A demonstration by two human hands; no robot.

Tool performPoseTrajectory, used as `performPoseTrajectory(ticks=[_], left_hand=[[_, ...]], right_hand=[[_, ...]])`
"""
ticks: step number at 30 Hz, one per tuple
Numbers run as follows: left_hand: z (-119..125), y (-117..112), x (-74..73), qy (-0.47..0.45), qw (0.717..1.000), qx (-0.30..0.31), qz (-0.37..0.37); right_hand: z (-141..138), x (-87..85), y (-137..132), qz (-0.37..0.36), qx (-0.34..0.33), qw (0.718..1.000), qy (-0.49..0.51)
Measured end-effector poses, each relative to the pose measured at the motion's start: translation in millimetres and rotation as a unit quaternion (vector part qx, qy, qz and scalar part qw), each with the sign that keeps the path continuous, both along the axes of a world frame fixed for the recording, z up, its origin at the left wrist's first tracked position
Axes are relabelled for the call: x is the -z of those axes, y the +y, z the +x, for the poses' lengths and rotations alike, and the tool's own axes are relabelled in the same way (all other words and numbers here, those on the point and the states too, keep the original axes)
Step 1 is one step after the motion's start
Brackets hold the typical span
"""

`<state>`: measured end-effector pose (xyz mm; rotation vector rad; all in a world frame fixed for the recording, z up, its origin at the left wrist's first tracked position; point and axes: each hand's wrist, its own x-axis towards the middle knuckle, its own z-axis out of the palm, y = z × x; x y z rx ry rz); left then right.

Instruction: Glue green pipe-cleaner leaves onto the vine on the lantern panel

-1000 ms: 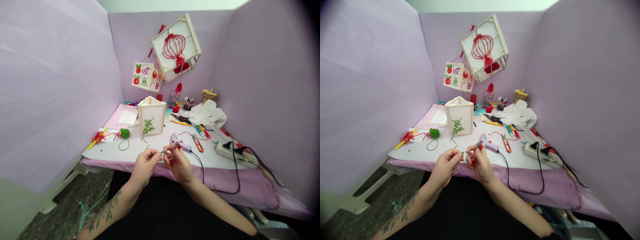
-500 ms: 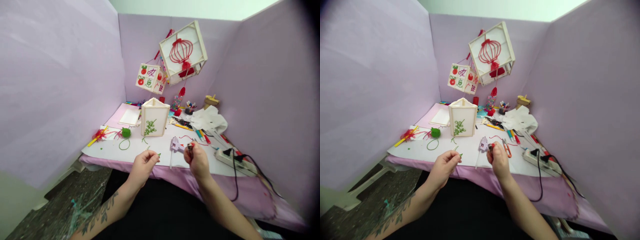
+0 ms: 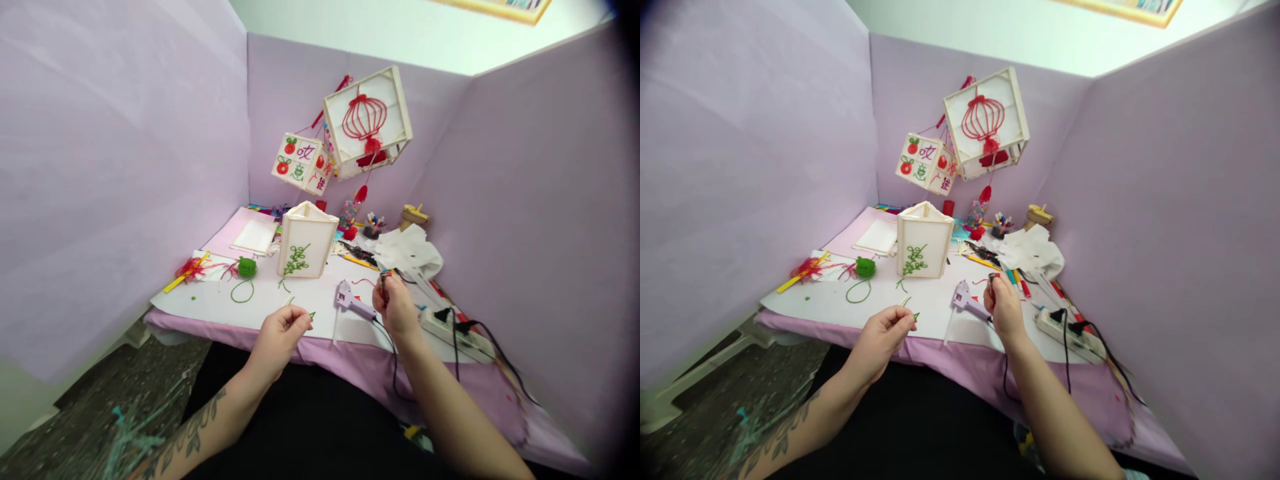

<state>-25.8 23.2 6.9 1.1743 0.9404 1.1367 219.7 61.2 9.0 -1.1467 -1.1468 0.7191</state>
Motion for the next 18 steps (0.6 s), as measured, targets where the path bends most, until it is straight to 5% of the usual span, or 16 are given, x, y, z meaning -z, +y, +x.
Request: performPoseTrajectory(ticks=[12,15,18], left_hand=[[10,10,7.3,-0.094,0.993,-0.015,-0.065],[12,11,5.2,-0.116,0.99,-0.025,-0.077],[16,11,2.7,-0.129,0.988,-0.038,-0.08]], right_hand=[[31,-22.5,97,-0.126,0.0,0.954,-0.272],[15,-23.5,91,-0.094,-0.016,0.96,-0.263],[-14,-19.6,51,-0.053,-0.053,0.971,-0.225]])
